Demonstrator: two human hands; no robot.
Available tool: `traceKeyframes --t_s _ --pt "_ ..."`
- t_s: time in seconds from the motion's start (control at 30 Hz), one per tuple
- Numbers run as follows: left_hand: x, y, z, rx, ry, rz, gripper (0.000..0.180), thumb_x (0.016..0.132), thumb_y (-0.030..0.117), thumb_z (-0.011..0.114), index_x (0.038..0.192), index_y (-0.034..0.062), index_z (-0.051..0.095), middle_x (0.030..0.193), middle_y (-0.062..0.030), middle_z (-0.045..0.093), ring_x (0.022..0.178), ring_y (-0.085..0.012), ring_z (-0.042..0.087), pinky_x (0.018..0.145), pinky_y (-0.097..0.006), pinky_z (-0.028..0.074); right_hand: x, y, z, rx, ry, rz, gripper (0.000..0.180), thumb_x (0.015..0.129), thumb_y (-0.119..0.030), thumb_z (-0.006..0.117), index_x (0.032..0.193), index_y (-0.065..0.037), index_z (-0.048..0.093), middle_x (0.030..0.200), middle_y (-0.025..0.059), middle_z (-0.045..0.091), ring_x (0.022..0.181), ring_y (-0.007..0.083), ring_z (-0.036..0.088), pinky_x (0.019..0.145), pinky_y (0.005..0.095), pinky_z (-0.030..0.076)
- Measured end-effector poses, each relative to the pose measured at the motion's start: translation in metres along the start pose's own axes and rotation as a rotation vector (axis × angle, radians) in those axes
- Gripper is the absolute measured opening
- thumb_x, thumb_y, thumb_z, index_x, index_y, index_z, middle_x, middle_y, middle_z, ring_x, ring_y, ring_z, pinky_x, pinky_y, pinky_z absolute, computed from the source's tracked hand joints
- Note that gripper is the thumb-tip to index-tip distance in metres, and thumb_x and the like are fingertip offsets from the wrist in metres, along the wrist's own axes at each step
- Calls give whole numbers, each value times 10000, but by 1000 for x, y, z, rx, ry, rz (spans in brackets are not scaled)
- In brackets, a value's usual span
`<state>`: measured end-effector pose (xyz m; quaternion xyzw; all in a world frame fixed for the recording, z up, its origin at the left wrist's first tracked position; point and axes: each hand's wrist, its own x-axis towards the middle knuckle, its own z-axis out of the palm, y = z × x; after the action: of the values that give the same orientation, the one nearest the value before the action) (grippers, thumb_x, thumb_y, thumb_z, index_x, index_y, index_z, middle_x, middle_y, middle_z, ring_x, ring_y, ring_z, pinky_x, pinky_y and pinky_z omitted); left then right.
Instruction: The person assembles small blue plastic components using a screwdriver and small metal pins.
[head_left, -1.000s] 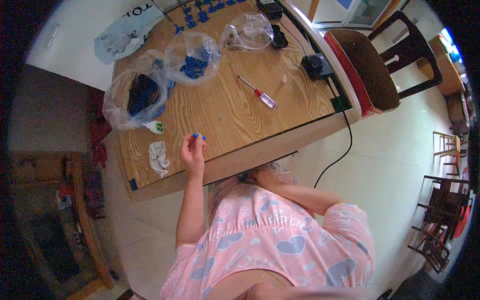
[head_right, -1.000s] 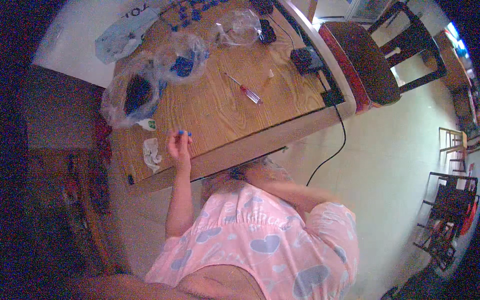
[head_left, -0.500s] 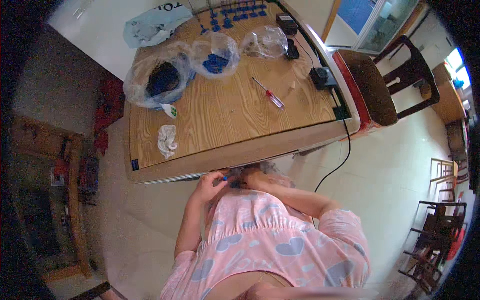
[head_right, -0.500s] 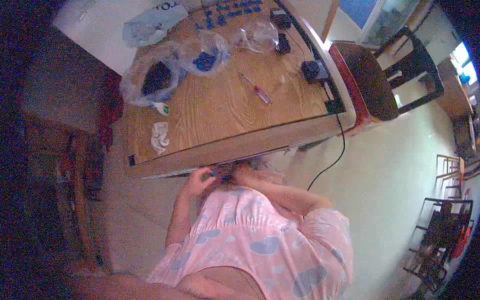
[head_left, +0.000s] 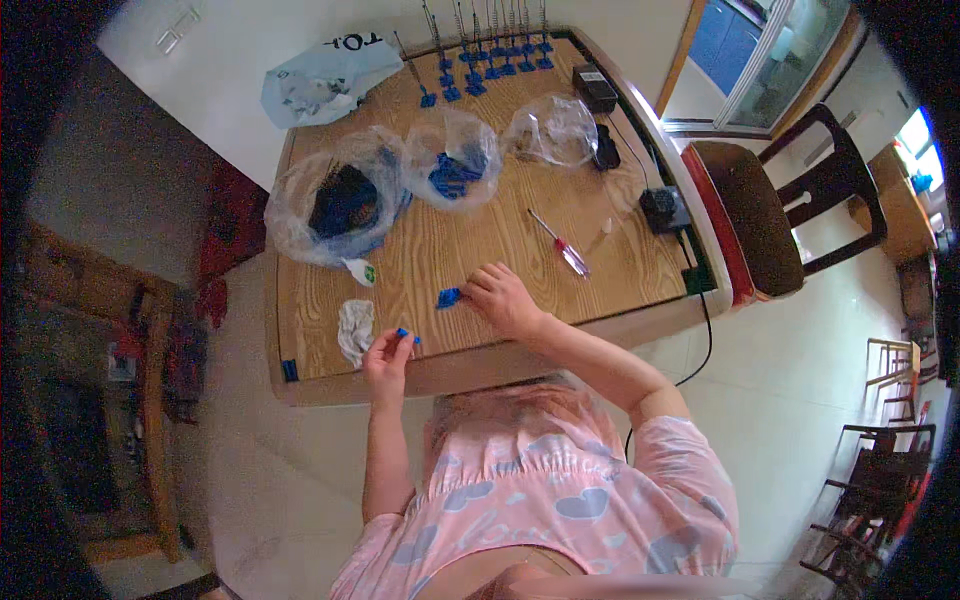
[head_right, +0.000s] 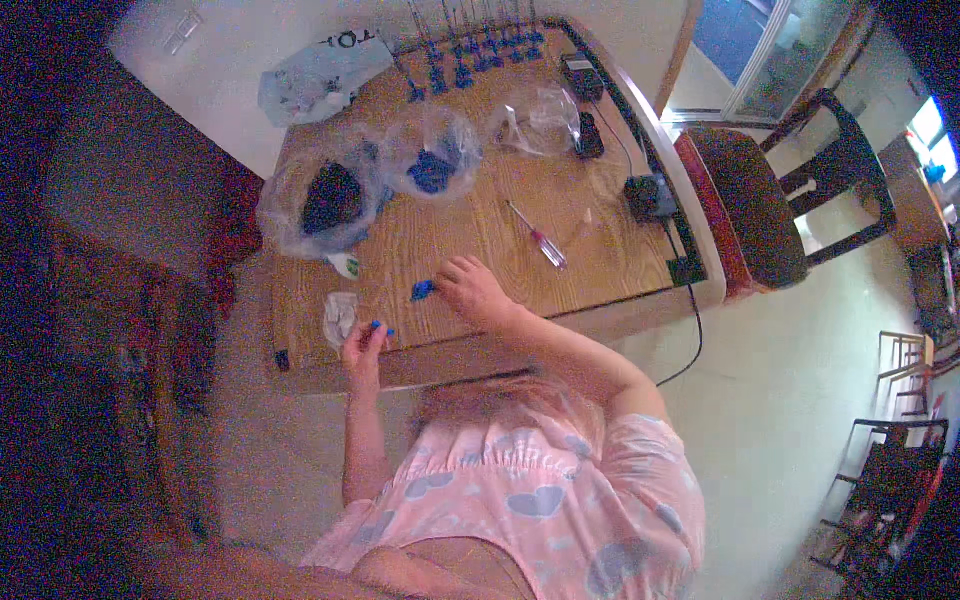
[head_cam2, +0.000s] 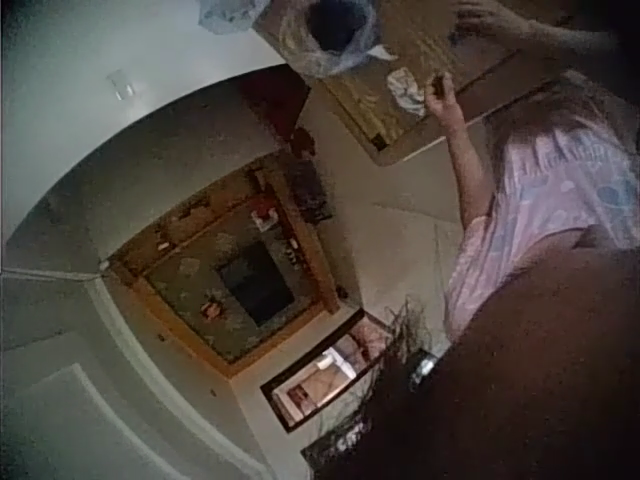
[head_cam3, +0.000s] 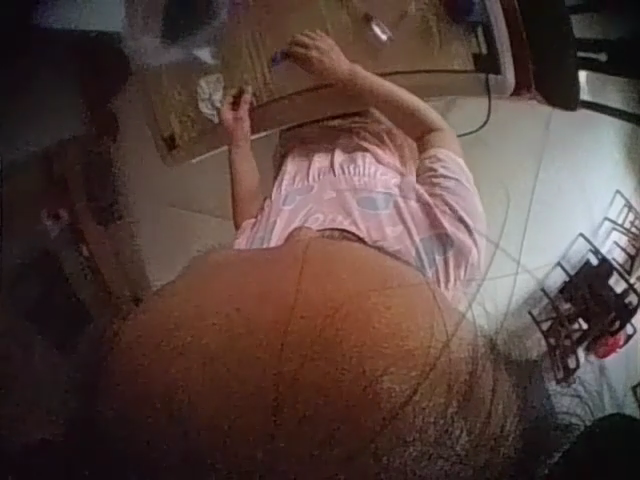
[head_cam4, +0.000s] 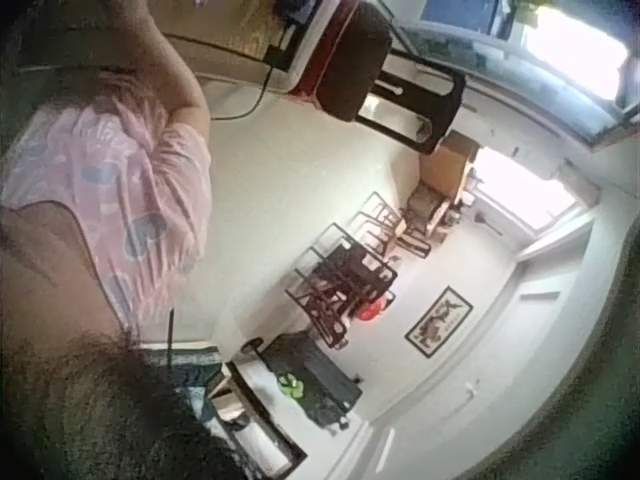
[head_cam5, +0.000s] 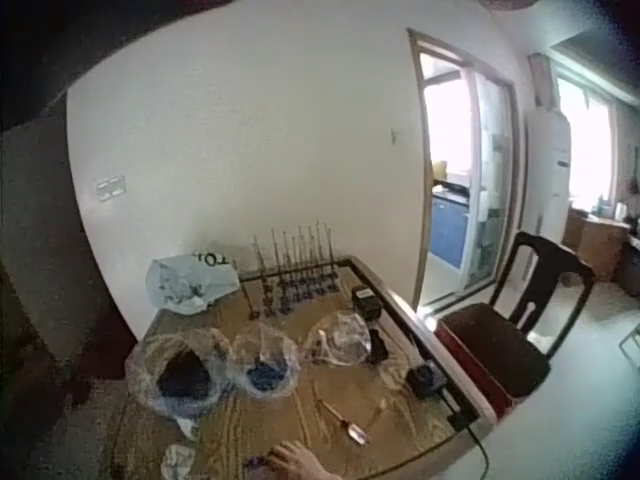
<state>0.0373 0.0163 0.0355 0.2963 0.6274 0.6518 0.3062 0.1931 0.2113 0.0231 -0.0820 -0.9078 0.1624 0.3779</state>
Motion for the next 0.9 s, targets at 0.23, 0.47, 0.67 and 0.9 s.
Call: traceKeyframes --t_s 0.23,0.47,0.67,0.9 --pt "45 2 25 149 111 18 126 845 123 686 929 49 626 822 21 617 733 -58 552 661 -207 449 20 21 13 -52 -154 -47 317 737 -166 661 1031 -61 609 944 79 544 907 266 515 784 378 418" --pt "69 -19 27 54 77 -65 123 844 91 679 944 41 629 843 -7 638 720 -92 573 645 -235 464 -4 -1 5 62 -66 282 328 756 -180 672 1048 -47 603 948 101 550 911 288 521 795 388 423" --pt "72 -23 29 -201 56 -119 84 862 87 658 929 40 639 807 0 630 718 -64 561 671 -207 449 -15 -3 5 120 -44 412 288 796 -139 642 1059 -29 597 939 120 555 910 303 531 792 404 435" --pt "68 -18 52 313 95 -33 120 857 100 668 947 36 622 870 1 622 787 -92 567 736 -253 477 -19 -2 4 468 60 555 206 821 -35 590 1025 -11 575 919 157 585 872 334 567 757 389 473"
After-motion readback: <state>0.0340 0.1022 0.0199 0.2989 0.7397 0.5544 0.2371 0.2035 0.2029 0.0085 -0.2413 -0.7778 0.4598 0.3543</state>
